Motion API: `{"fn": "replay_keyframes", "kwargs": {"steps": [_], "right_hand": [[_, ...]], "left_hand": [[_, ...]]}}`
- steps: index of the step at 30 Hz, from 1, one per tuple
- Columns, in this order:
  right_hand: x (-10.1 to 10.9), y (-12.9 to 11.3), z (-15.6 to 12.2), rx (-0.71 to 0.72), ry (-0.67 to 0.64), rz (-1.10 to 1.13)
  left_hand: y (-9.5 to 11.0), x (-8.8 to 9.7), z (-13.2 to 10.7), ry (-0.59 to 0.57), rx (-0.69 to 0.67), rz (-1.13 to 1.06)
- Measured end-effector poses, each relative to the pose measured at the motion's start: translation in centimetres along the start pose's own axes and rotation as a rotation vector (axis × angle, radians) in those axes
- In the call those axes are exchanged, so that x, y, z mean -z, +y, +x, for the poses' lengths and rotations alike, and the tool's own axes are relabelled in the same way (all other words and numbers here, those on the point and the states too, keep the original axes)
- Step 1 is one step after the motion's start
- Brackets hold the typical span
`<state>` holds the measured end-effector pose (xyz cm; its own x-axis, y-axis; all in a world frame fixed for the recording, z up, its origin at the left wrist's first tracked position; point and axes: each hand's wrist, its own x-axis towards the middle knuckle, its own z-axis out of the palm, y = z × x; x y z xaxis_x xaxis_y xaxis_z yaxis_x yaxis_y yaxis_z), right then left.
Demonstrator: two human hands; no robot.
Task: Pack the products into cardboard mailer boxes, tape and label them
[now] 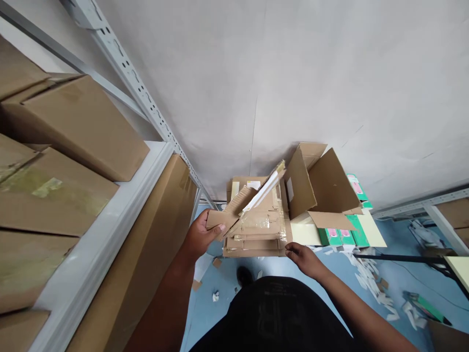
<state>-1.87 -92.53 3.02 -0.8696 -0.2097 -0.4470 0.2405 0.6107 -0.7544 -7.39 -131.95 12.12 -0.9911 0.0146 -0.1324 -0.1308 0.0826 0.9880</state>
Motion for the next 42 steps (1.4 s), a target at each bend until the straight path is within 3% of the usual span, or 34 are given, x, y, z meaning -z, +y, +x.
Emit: {"fn": "replay_keyframes", "kwargs": {"steps": [5, 7, 10, 14, 19, 25, 30, 36, 39, 42], "right_hand": [[0.6, -1.3, -1.5, 0.05, 0.049, 0.285], [1.8, -2.0, -2.8, 0.118, 0.086, 0.499], [4.3, -2.5, -5.4, 0.23, 0.149, 0.8], [8.5, -0.7, -9.4, 0.252, 0.329, 1.077], [14.8, 5.4, -15.3, 0.262, 0.566, 1.206], [22.5, 14.2, -24.9, 0.178, 0.742, 1.312], [26.5, 21.0, -32.2, 0.166, 0.887, 1.346], [28.6, 26.2, -38.1, 0.134, 1.251, 1.034], [29.3, 28.3, -40.2, -0.001, 1.372, 0.782], [30.2, 30.8, -41.4, -0.156, 1.438, 0.594]], "left_hand": [[3.3, -0.1, -1.8, -0.144, -0.014, -0.125], [4.4, -1.4, -2.4, -0.232, -0.013, -0.151], [6.3, -5.5, -3.2, -0.309, -0.036, -0.089], [8.6, -13.8, -4.7, -0.327, -0.085, 0.132], [10.1, -26.0, -7.1, -0.439, -0.152, 0.32], [10.1, -42.0, -9.4, -0.712, -0.228, 0.268], [9.7, -54.5, -10.3, -0.875, -0.193, 0.105], [6.1, -65.3, -8.1, -0.951, -0.275, 0.254], [4.0, -69.8, -6.6, -0.972, -0.296, 0.347], [3.1, -74.0, -5.5, -1.092, -0.358, 0.442]]}}
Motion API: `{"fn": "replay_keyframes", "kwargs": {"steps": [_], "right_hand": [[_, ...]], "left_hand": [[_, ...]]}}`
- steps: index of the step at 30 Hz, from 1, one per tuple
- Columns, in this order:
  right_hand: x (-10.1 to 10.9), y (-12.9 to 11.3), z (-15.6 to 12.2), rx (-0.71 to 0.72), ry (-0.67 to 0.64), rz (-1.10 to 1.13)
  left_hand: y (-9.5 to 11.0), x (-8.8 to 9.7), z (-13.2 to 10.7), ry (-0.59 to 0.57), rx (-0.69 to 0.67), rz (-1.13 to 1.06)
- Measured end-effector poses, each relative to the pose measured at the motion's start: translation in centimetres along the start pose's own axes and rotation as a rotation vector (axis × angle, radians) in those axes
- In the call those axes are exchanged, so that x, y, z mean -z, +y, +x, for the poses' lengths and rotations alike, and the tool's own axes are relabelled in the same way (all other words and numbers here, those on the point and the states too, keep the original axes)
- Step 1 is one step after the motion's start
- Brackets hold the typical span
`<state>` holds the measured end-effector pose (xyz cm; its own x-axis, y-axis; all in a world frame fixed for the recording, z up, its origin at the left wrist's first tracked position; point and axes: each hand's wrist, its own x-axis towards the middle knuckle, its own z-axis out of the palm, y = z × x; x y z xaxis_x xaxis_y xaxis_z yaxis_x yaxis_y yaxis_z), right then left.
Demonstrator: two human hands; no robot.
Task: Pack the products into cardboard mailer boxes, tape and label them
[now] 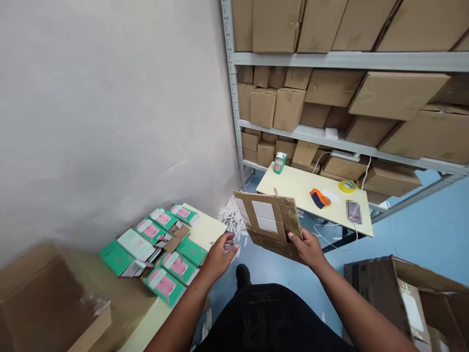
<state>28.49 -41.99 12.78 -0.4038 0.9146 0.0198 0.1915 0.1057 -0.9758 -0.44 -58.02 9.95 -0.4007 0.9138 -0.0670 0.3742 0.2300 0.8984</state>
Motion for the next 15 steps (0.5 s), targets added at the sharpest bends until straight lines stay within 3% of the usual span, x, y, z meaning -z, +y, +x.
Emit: {"fn": "replay_keyframes", "kwargs": {"steps": [4, 7, 12, 15], "right_hand": [[1.5, 2.6, 3.5, -0.041, 0.119, -0.193], [2.0, 3.8, 6.5, -0.055, 0.137, -0.428], [2.2, 3.4, 10.4, -0.062, 0.018, -0.824], [2.1, 2.6, 11.6, -0.067, -0.073, -0.964]], "left_hand": [[0.1, -0.8, 5.3, -0.194, -0.083, 0.095], [0.2, -0.6, 9.7, -0.276, -0.109, 0.099], [1.5, -0.6, 17.6, -0.384, -0.157, 0.097], [3.5, -1.9, 22.2, -0.416, -0.235, 0.136]]}}
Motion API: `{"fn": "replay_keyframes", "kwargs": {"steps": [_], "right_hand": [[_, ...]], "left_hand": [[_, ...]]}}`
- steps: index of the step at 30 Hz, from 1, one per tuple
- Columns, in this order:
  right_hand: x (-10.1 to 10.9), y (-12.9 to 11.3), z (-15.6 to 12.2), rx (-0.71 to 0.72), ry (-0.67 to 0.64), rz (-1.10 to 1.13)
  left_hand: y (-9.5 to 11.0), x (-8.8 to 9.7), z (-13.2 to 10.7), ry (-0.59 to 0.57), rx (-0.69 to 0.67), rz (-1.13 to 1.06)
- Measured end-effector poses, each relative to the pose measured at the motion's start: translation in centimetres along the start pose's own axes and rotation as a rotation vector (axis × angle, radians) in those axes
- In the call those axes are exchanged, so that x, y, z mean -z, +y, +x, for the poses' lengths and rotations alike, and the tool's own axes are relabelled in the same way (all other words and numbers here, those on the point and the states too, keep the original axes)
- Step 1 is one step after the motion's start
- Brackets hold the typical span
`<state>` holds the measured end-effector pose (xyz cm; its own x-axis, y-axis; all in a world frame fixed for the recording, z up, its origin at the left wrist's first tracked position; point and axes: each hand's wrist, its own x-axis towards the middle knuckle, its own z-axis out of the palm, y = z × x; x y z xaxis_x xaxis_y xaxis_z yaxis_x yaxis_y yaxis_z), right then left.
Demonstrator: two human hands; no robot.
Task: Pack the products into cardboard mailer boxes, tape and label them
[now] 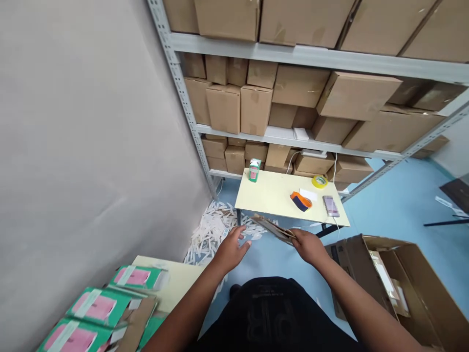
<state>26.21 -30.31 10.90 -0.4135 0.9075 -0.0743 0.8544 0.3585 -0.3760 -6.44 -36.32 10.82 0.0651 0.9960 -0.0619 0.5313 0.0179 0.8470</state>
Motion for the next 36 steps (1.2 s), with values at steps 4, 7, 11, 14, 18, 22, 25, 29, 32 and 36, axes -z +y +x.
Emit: {"fn": "replay_keyframes", "kwargs": {"steps": [4, 7, 11, 14, 18, 22, 25, 29, 32, 36], "right_hand": [[0.8, 0.1, 1.5, 0.038, -0.105, -0.063], [1.5, 1.0, 3.7, 0.094, -0.125, -0.084], [3.4, 4.4, 7.7, 0.19, -0.045, 0.025], [5.8, 9.3, 10.2, 0.218, 0.169, 0.293], [7.3, 17.4, 13.2, 0.047, 0.305, 0.717], [4.2, 21.7, 17.5, -0.106, 0.089, 1.095], [1.0, 21.4, 20.7, -0.185, 0.047, 1.18], [-1.0, 20.1, 23.3, -0.27, 0.138, 1.085], [-1.9, 19.5, 23.8, -0.298, 0.192, 0.993], [-3.8, 17.9, 24.5, -0.303, 0.198, 0.944]], "left_hand": [[1.3, -1.1, 6.3, -0.091, -0.09, 0.051], [1.3, -2.8, 10.1, -0.188, -0.125, 0.052], [0.3, -4.4, 13.7, -0.147, -0.092, 0.011], [-0.6, -4.9, 15.8, -0.027, 0.034, -0.071], [-0.7, -5.5, 18.4, 0.117, 0.183, -0.151], [0.1, -6.7, 21.1, 0.233, 0.231, -0.209], [0.1, -7.2, 23.0, 0.272, 0.268, -0.202], [-1.2, -6.7, 25.4, 0.269, 0.277, -0.18], [-2.6, -6.2, 27.4, 0.192, 0.257, -0.202], [-4.2, -5.8, 30.1, 0.018, 0.187, -0.206]]}}
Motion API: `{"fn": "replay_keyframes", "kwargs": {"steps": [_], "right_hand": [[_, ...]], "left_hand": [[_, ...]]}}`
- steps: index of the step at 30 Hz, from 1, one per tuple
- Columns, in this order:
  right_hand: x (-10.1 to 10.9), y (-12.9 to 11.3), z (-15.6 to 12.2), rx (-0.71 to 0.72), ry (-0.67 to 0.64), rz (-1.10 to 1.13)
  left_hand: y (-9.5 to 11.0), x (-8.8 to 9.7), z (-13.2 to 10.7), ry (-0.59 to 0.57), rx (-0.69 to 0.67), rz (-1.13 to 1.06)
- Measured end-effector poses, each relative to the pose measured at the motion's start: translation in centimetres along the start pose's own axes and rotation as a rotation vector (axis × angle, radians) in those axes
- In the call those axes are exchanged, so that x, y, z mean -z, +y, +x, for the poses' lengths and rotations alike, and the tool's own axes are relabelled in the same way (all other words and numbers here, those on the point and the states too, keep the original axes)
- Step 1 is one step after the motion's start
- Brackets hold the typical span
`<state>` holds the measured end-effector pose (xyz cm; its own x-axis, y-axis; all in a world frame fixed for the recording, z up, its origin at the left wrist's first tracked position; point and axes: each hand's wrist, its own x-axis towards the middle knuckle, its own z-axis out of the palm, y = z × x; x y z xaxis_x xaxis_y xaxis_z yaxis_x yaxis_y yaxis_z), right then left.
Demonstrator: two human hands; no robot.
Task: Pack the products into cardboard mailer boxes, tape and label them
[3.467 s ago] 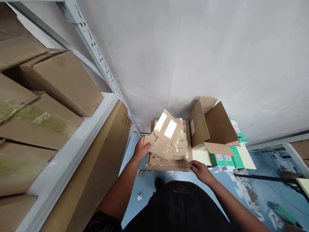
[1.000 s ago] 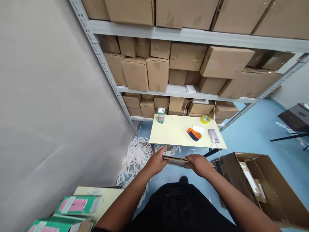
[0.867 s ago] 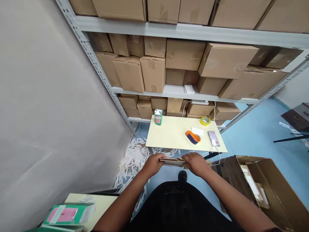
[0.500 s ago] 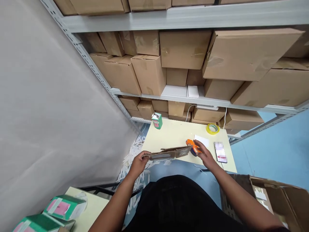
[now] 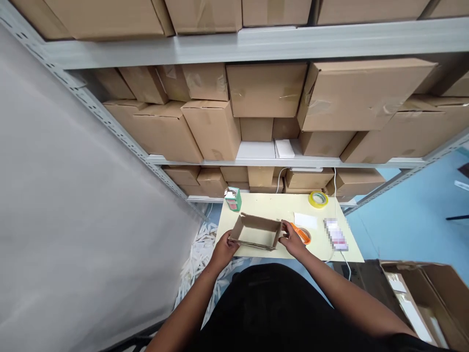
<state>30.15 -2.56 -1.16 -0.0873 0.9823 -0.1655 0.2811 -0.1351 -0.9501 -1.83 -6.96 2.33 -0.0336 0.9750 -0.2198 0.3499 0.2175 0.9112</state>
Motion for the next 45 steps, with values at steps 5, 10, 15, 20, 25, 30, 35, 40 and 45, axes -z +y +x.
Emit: {"fn": "replay_keyframes", "kwargs": {"steps": [5, 10, 15, 20, 25, 30, 35, 40, 45], "right_hand": [[-3.5, -0.1, 0.1, -0.105, 0.036, 0.022], [-4.7, -1.4, 0.4, -0.174, 0.08, -0.037], [-4.2, -2.7, 2.6, -0.177, 0.074, -0.097], [-3.8, -2.2, 4.8, -0.181, 0.069, -0.115], [-3.1, -0.8, 4.8, -0.279, 0.044, -0.02], [0.1, 0.9, 2.5, -0.165, -0.021, 0.164], [-0.2, 1.1, 2.0, -0.08, -0.049, -0.089], [-2.3, 0.3, 4.1, -0.157, 0.05, -0.325], [-2.7, 1.8, 4.2, -0.151, 0.047, -0.437]], "left_hand": [[-1.1, 1.5, 2.3, -0.117, -0.044, 0.114], [-1.7, 3.2, 3.4, -0.229, -0.236, 0.276], [-1.6, 2.7, 4.2, -0.273, -0.372, 0.378], [-1.7, 1.3, 4.9, -0.323, -0.403, 0.48], [-1.5, 0.3, 5.2, -0.247, -0.333, 0.536], [-0.6, -0.3, 6.2, -0.133, -0.282, 0.486], [-0.4, -1.6, 7.4, -0.048, -0.119, 0.385], [-0.7, -2.6, 7.9, -0.092, -0.066, 0.351], [-1.2, -2.9, 8.9, -0.024, -0.245, 0.474]]}}
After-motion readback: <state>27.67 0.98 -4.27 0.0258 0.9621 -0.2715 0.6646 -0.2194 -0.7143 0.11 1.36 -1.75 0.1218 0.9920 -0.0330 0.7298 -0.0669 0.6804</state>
